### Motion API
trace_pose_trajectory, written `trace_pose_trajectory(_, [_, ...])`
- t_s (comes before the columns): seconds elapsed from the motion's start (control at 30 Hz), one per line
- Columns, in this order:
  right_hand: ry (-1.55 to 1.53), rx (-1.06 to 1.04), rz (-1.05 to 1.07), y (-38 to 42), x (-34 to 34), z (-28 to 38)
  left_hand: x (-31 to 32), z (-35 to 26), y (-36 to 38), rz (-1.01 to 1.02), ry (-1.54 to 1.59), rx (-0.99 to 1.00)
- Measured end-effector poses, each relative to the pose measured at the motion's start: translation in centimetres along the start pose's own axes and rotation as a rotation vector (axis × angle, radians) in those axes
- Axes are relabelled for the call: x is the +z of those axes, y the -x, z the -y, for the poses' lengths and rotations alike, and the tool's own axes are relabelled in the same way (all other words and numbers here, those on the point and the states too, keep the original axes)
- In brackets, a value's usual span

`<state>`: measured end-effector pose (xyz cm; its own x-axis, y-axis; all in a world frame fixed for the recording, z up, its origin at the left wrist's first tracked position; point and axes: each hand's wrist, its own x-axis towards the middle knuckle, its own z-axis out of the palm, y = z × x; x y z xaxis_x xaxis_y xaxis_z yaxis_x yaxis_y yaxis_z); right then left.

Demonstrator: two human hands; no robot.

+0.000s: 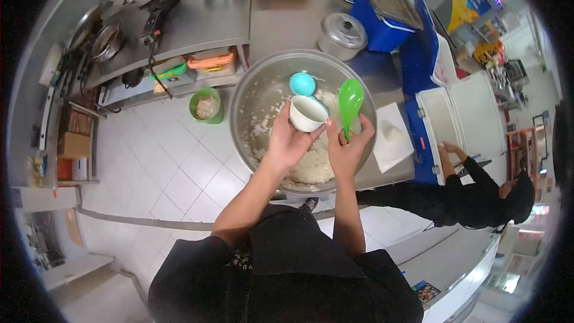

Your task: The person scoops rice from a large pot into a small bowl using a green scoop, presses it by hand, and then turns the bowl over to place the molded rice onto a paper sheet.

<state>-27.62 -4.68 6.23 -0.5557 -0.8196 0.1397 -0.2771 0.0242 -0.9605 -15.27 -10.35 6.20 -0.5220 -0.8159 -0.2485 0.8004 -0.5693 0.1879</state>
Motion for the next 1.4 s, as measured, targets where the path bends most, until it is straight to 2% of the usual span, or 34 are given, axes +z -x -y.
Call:
trace_pose_trajectory(0.03, [-0.068, -0.130, -0.081, 0.1, 2.0, -0.2, -0.1, -1.1, 0.1, -0.049, 0.014, 0.012])
trace_pose_trajectory(0.17, [0.041, -0.144, -0.123, 1.6, 6.0, 2.7, 0.4, -4.2, 1.3, -0.167, 0.052, 0.073])
trace_pose_trajectory(0.23, [0.018, -0.292, -0.175, 2.0, 7.4, 2.3, -0.3, -5.0, 1.1, -0.151, 0.043, 0.072])
trace_pose_trajectory(0.27, [0.026, -0.298, -0.184, 2.2, 7.8, 2.4, -0.8, -5.2, 0.8, -0.137, 0.029, 0.079])
trace_pose_trajectory(0.33, [0.166, -0.234, -0.132, 2.9, 8.3, 2.6, -1.5, -5.9, 0.0, -0.136, 0.000, 0.076])
trace_pose_trajectory(0.47, [0.184, -0.257, -0.178, 2.5, 7.7, 3.7, -2.1, -8.4, -1.3, -0.161, -0.047, 0.051])
trace_pose_trajectory(0.53, [0.072, -0.035, -0.115, 1.6, 6.0, 2.2, -2.3, -9.3, -1.3, -0.164, -0.072, 0.050])
trace_pose_trajectory(0.57, [0.069, -0.036, -0.123, 1.5, 4.9, 1.9, -2.5, -9.7, -1.4, -0.173, -0.093, 0.055])
trace_pose_trajectory(0.6, [0.210, 0.036, -0.091, 1.6, 3.8, 1.6, -2.9, -9.9, -1.7, -0.169, -0.098, 0.051])
trace_pose_trajectory(0.63, [0.351, 0.109, -0.058, 1.5, 2.9, 1.3, -3.3, -9.9, -2.0, -0.108, -0.291, 0.165])
trace_pose_trajectory(0.67, [0.351, 0.113, -0.064, 1.2, 2.1, 0.8, -3.8, -10.0, -2.2, -0.047, -0.483, 0.277])
trace_pose_trajectory(0.73, [0.653, -0.119, 0.027, 1.5, 0.6, -0.2, -4.6, -10.8, -2.5, 0.008, -0.471, 0.252])
trace_pose_trajectory(0.77, [0.657, -0.098, 0.025, 1.6, -0.1, -0.3, -5.2, -11.4, -2.5, 0.063, -0.456, 0.239])
trace_pose_trajectory(0.8, [0.716, -0.049, 0.125, 1.4, -0.6, -0.2, -5.8, -12.3, -1.9, 0.053, -0.458, 0.223])
trace_pose_trajectory(0.83, [0.772, -0.001, 0.227, 1.1, -0.7, -0.2, -6.2, -13.8, -1.1, 0.083, -0.363, 0.156])
trace_pose_trajectory(0.87, [0.773, 0.009, 0.229, 0.6, -0.4, -1.3, -6.6, -15.3, -0.5, 0.117, -0.265, 0.097])
trace_pose_trajectory(0.93, [1.026, -0.125, 0.282, -1.2, 0.5, -5.6, -8.2, -17.5, 1.8, 0.050, -0.194, 0.108])
trace_pose_trajectory(1.0, [1.281, -0.068, 0.321, -4.0, 3.4, -9.5, -9.2, -18.5, 5.0, -0.022, -0.132, 0.137])
trace_pose_trajectory(1.07, [1.281, -0.097, 0.341, -6.7, 6.0, -16.3, -11.2, -18.9, 8.0, -0.104, -0.069, 0.179])
trace_pose_trajectory(1.1, [1.282, -0.106, 0.360, -5.9, 7.5, -16.2, -12.7, -18.8, 9.2, -0.139, -0.033, 0.182])
trace_pose_trajectory(1.17, [1.292, -0.207, 0.626, -3.6, 11.5, -14.9, -14.5, -18.2, 12.4, -0.219, 0.018, 0.205])
trace_pose_trajectory(1.27, [1.313, -0.257, 0.560, -5.5, 12.3, -13.5, -18.0, -16.9, 15.8, -0.345, 0.092, 0.251])
trace_pose_trajectory(1.3, [1.251, -0.095, 0.431, -8.3, 11.9, -15.1, -19.3, -16.5, 16.5, -0.421, 0.142, 0.256])
trace_pose_trajectory(1.33, [1.257, -0.086, 0.451, -9.2, 12.0, -16.8, -20.0, -16.1, 17.2, -0.440, 0.151, 0.254])
trace_pose_trajectory(1.4, [1.291, -0.361, 0.676, -10.0, 12.1, -19.3, -20.4, -15.3, 17.8, -0.457, 0.213, 0.230])
